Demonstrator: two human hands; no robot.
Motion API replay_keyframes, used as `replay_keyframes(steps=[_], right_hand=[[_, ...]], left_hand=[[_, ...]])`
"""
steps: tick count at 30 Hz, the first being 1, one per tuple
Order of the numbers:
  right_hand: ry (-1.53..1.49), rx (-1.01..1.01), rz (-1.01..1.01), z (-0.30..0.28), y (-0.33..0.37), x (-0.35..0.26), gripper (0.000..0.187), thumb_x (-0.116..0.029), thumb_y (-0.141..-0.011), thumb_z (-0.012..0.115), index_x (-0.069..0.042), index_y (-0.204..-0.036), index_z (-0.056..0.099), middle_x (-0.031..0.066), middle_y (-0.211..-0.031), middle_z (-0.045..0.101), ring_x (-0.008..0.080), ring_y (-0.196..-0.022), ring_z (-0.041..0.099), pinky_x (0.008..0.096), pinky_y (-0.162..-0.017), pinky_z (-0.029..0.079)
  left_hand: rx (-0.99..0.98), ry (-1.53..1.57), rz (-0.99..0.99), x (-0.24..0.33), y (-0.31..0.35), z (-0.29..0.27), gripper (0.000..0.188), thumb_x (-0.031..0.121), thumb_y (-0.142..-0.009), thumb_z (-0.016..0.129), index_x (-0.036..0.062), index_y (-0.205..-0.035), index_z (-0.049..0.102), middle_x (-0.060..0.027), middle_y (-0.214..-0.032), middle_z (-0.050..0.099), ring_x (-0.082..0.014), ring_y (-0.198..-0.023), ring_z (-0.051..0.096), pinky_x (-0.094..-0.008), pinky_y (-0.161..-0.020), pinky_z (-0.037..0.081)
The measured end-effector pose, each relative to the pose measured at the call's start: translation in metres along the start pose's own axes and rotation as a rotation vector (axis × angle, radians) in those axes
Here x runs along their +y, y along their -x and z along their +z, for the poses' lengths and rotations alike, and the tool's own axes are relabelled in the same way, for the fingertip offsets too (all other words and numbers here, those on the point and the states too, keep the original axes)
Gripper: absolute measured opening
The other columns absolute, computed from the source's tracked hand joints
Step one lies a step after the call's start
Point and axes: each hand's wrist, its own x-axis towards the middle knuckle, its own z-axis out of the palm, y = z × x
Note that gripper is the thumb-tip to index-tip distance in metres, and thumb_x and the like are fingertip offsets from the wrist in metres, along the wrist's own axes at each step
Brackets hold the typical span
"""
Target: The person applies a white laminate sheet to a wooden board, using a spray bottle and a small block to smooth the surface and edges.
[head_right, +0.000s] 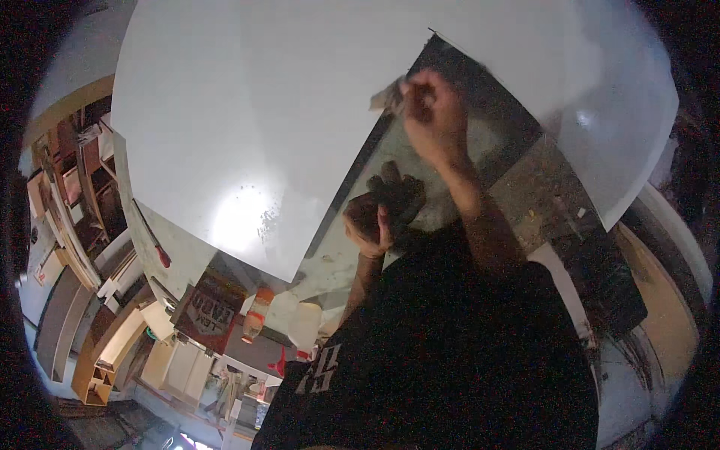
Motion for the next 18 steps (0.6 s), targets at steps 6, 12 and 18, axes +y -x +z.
replay_keyframes(steps=[6, 12, 18], right_hand=[[-0.028, -0.07, -0.005, 0.008, 0.027, -0.004, 0.016, -0.016, -0.098, 0.059, -0.005, -0.087, 0.055, -0.007, -0.067, 0.044, 0.0013, -0.062, 0.037, 0.0216, -0.053, 0.033], [-0.067, -0.006, 0.024, 0.009, 0.021, 0.001, 0.018, -0.019, -0.098, 0.061, -0.005, -0.088, 0.055, -0.0066, -0.069, 0.045, 0.0015, -0.061, 0.039, 0.0208, -0.054, 0.032], [0.022, 0.023, -0.081, 0.006, 0.008, 0.007, 0.013, -0.016, -0.095, 0.062, -0.006, -0.09, 0.055, -0.0025, -0.067, 0.051, 0.0042, -0.062, 0.046, 0.0243, -0.055, 0.039]], left_hand=[[0.038, 0.135, 0.021, -0.003, -0.002, 0.005, 0.035, 0.005, -0.085, 0.066, -0.0042, -0.114, 0.049, -0.0148, -0.09, 0.065, -0.0211, -0.072, 0.065, -0.0293, -0.066, 0.052], [-0.006, -0.029, 0.002, -0.008, 0.008, -0.001, 0.03, 0.015, -0.085, 0.064, -0.003, -0.106, 0.05, -0.0173, -0.095, 0.063, -0.0266, -0.084, 0.064, -0.0361, -0.074, 0.051], [0.035, -0.03, 0.049, -0.003, 0.0, 0.0, 0.033, 0.016, -0.086, 0.064, -0.0037, -0.108, 0.05, -0.0153, -0.095, 0.064, -0.0256, -0.079, 0.065, -0.0351, -0.072, 0.051]])
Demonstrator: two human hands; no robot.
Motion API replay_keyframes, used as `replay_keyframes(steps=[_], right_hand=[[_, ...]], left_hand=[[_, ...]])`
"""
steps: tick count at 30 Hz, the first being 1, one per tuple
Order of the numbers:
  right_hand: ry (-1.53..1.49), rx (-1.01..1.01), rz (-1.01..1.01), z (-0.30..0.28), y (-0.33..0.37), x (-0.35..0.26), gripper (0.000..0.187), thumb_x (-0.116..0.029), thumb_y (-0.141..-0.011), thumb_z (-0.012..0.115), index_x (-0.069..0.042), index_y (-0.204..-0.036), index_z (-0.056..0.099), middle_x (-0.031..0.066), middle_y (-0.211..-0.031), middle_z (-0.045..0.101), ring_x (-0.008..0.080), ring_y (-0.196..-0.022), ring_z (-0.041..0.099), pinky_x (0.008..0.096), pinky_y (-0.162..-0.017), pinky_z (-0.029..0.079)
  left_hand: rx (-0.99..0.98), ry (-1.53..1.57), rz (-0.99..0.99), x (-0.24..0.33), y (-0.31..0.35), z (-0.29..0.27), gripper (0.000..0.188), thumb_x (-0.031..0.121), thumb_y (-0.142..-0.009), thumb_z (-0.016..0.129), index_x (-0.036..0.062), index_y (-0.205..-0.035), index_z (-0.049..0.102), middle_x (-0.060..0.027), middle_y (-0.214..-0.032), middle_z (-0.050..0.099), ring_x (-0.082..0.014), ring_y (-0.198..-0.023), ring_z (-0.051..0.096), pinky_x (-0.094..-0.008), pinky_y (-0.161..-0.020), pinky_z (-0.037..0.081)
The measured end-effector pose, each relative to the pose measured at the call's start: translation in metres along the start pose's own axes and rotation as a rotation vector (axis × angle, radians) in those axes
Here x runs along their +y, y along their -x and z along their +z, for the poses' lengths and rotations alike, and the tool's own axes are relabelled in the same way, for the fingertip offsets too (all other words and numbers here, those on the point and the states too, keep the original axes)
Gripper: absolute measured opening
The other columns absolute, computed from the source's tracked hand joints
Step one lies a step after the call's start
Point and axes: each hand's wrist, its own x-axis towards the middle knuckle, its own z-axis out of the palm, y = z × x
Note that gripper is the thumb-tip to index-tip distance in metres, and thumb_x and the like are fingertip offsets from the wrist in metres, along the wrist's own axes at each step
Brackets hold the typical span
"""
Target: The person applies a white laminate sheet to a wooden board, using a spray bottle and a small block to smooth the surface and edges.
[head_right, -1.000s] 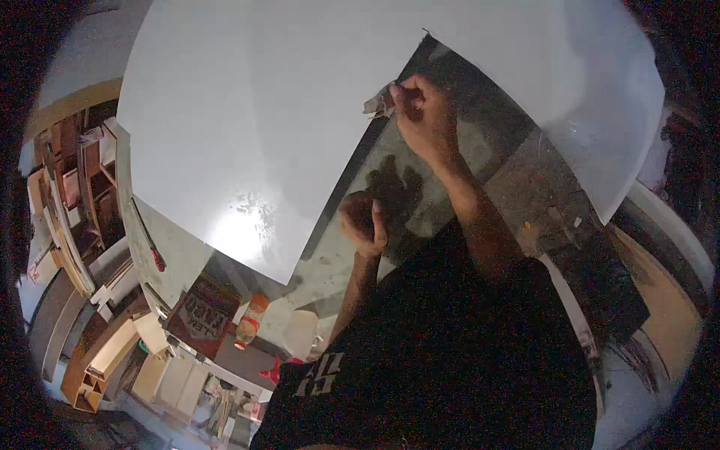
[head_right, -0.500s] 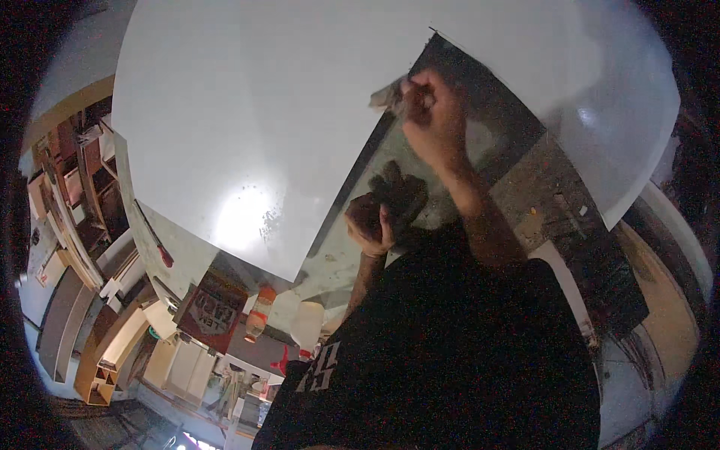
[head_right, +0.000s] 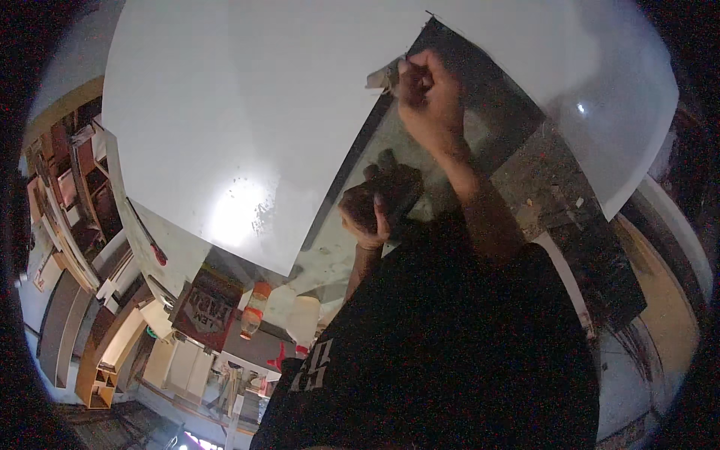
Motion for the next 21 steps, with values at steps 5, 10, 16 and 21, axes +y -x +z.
replay_keyframes(steps=[5, 10, 16, 21], right_hand=[[0.02, 0.0, 0.043, 0.006, 0.012, -0.01, 0.013, -0.015, -0.093, 0.064, -0.005, -0.09, 0.056, 0.0007, -0.063, 0.05, 0.0064, -0.056, 0.047, 0.027, -0.052, 0.039], [0.074, -0.019, -0.116, 0.012, 0.038, -0.01, 0.014, -0.016, -0.094, 0.063, -0.004, -0.088, 0.057, 0.0044, -0.066, 0.06, 0.0104, -0.056, 0.058, 0.0271, -0.051, 0.044], [-0.221, -0.047, -0.04, 0.026, 0.047, -0.02, 0.013, -0.016, -0.094, 0.063, -0.004, -0.095, 0.057, 0.0006, -0.066, 0.059, 0.0076, -0.059, 0.059, 0.0254, -0.052, 0.045], [-0.046, 0.004, -0.177, 0.025, 0.043, -0.001, 0.014, -0.009, -0.094, 0.064, -0.004, -0.09, 0.052, 0.0022, -0.066, 0.055, 0.0059, -0.055, 0.053, 0.0256, -0.045, 0.04]], left_hand=[[0.015, 0.131, -0.113, 0.0, 0.004, -0.001, 0.032, 0.012, -0.087, 0.065, -0.0038, -0.11, 0.049, -0.0166, -0.093, 0.064, -0.0247, -0.079, 0.064, -0.0347, -0.071, 0.051], [-0.035, 0.099, -0.091, -0.006, 0.004, 0.0, 0.032, 0.009, -0.087, 0.064, -0.0053, -0.112, 0.049, -0.0173, -0.093, 0.063, -0.0249, -0.079, 0.062, -0.0344, -0.072, 0.05], [-0.049, 0.101, -0.033, -0.033, 0.022, -0.007, 0.029, 0.013, -0.093, 0.057, -0.0052, -0.115, 0.051, -0.0164, -0.104, 0.06, -0.0263, -0.093, 0.058, -0.0387, -0.086, 0.047], [0.016, 0.092, -0.026, -0.021, 0.01, 0.007, 0.041, 0.024, -0.091, 0.059, -0.0093, -0.112, 0.046, -0.0216, -0.101, 0.059, -0.0325, -0.087, 0.058, -0.0425, -0.078, 0.047]])
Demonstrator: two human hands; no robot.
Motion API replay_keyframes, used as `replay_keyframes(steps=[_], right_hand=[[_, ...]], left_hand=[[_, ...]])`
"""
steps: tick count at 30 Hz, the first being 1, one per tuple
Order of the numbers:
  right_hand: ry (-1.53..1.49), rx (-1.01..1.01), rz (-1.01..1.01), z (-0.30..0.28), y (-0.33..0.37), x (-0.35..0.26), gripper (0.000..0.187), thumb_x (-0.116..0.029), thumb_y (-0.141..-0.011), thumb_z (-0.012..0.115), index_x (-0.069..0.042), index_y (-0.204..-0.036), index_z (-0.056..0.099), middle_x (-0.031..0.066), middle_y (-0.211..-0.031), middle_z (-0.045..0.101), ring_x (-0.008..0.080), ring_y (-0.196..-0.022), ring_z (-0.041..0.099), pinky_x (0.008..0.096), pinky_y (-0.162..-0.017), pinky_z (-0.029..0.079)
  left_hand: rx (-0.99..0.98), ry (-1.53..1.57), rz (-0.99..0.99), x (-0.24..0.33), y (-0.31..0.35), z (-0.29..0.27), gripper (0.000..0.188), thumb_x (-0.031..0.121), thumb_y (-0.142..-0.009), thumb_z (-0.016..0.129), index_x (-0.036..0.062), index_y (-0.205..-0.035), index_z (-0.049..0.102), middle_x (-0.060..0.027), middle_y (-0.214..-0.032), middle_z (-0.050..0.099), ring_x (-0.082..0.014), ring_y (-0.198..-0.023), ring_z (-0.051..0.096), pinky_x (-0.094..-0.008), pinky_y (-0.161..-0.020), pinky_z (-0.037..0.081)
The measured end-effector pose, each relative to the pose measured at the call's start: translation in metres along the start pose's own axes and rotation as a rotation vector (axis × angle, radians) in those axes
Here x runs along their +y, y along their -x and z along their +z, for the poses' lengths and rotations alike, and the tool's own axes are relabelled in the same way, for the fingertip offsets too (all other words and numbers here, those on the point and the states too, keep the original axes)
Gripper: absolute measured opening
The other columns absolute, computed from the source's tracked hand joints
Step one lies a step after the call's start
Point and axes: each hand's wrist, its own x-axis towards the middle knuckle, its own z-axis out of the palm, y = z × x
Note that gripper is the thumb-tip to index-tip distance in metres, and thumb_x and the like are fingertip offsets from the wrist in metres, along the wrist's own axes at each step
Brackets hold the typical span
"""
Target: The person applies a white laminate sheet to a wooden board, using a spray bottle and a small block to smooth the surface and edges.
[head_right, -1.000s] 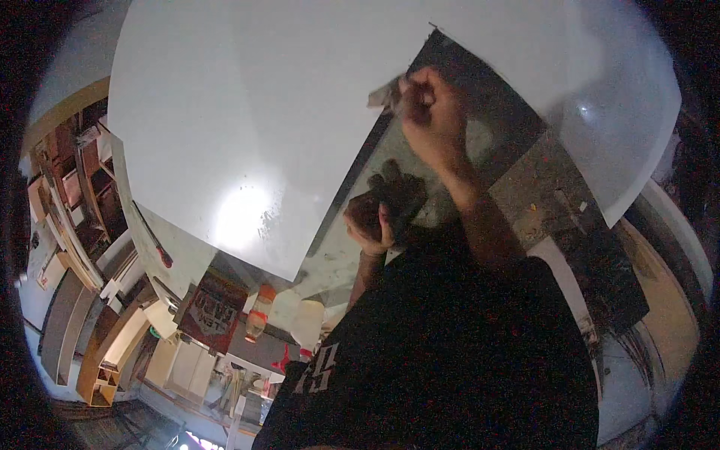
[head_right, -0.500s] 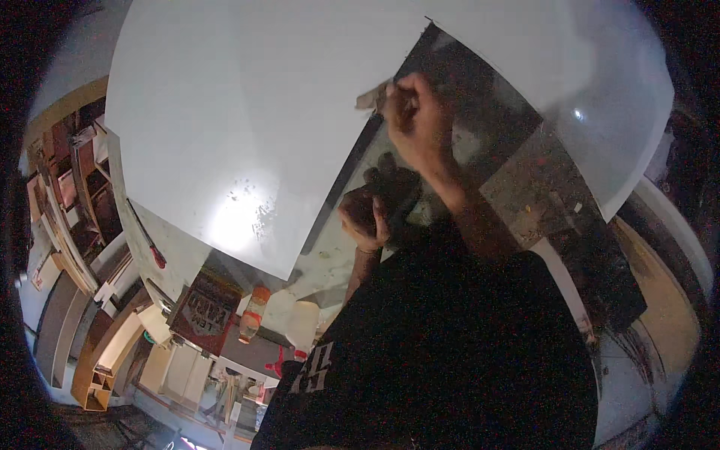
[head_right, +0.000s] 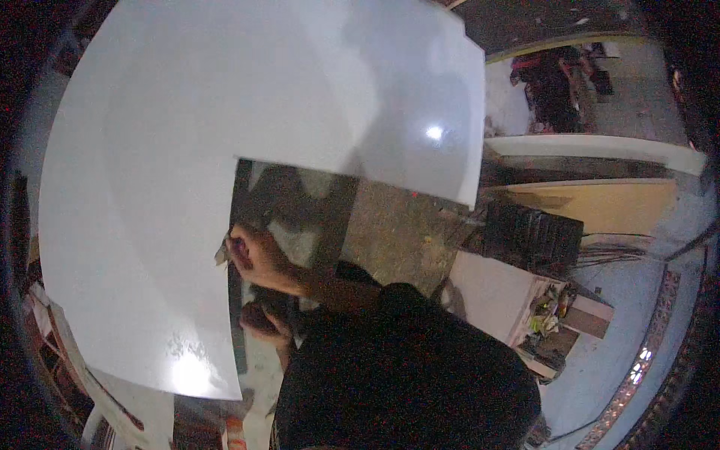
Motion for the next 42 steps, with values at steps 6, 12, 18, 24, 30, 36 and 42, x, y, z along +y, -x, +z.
replay_keyframes(steps=[6, 12, 18, 24, 30, 36, 42], right_hand=[[0.02, -0.015, 0.047, -0.008, -0.014, -0.001, 0.011, -0.002, -0.091, 0.062, -0.003, -0.091, 0.051, 0.004, -0.066, 0.054, 0.0076, -0.057, 0.055, 0.0267, -0.049, 0.041], [-0.032, 0.039, -0.016, 0.0, -0.017, 0.009, 0.015, 0.0, -0.088, 0.063, -0.002, -0.091, 0.049, 0.0066, -0.068, 0.058, 0.0108, -0.057, 0.057, 0.028, -0.052, 0.044], [-0.029, 0.072, -0.046, 0.002, -0.023, 0.014, 0.013, -0.001, -0.088, 0.061, -0.002, -0.09, 0.048, 0.0073, -0.069, 0.056, 0.0131, -0.06, 0.056, 0.0302, -0.053, 0.043], [-0.057, 0.075, -0.032, 0.007, -0.011, 0.031, 0.015, -0.001, -0.089, 0.06, -0.004, -0.093, 0.047, 0.0078, -0.068, 0.054, 0.0133, -0.058, 0.054, 0.0318, -0.053, 0.044], [-0.097, 0.034, 0.015, 0.004, -0.01, -0.001, 0.012, -0.002, -0.09, 0.06, -0.004, -0.089, 0.048, 0.0056, -0.067, 0.051, 0.0112, -0.06, 0.051, 0.0312, -0.056, 0.043], [0.027, 0.196, -0.096, -0.009, -0.054, 0.031, 0.011, 0.001, -0.089, 0.058, -0.002, -0.086, 0.048, 0.0056, -0.063, 0.052, 0.0109, -0.058, 0.053, 0.0297, -0.054, 0.043], [0.088, 0.24, -0.11, -0.006, -0.061, 0.021, 0.01, -0.002, -0.091, 0.057, -0.003, -0.089, 0.047, 0.0072, -0.066, 0.051, 0.0154, -0.057, 0.052, 0.0334, -0.051, 0.042]], left_hand=[[0.019, -0.069, -0.055, 0.005, -0.004, -0.003, 0.038, 0.025, -0.093, 0.059, -0.0069, -0.112, 0.048, -0.0208, -0.094, 0.06, -0.0339, -0.08, 0.06, -0.042, -0.07, 0.049], [0.044, -0.031, -0.002, -0.002, -0.007, -0.001, 0.041, 0.029, -0.095, 0.058, -0.0055, -0.115, 0.049, -0.0199, -0.094, 0.061, -0.0321, -0.078, 0.061, -0.0422, -0.066, 0.049], [0.077, -0.154, 0.017, -0.015, 0.002, -0.002, 0.042, 0.031, -0.095, 0.058, -0.0042, -0.115, 0.05, -0.0195, -0.094, 0.061, -0.0343, -0.077, 0.061, -0.0429, -0.067, 0.05], [0.05, -0.155, -0.035, -0.01, 0.004, 0.005, 0.044, 0.035, -0.095, 0.056, -0.0035, -0.115, 0.05, -0.0207, -0.098, 0.059, -0.0393, -0.083, 0.06, -0.0465, -0.071, 0.049], [0.032, -0.135, 0.065, 0.002, -0.007, -0.005, 0.045, 0.035, -0.095, 0.056, -0.0039, -0.117, 0.048, -0.0206, -0.099, 0.059, -0.0346, -0.082, 0.06, -0.0438, -0.069, 0.049], [0.045, -0.129, 0.025, -0.024, 0.008, 0.001, 0.049, 0.036, -0.095, 0.055, -0.004, -0.121, 0.046, -0.0198, -0.099, 0.061, -0.0327, -0.082, 0.062, -0.0421, -0.07, 0.05], [0.074, -0.103, 0.026, -0.018, -0.001, -0.002, 0.057, 0.044, -0.094, 0.057, -0.0034, -0.123, 0.046, -0.0196, -0.1, 0.062, -0.0338, -0.085, 0.063, -0.0424, -0.072, 0.052]])
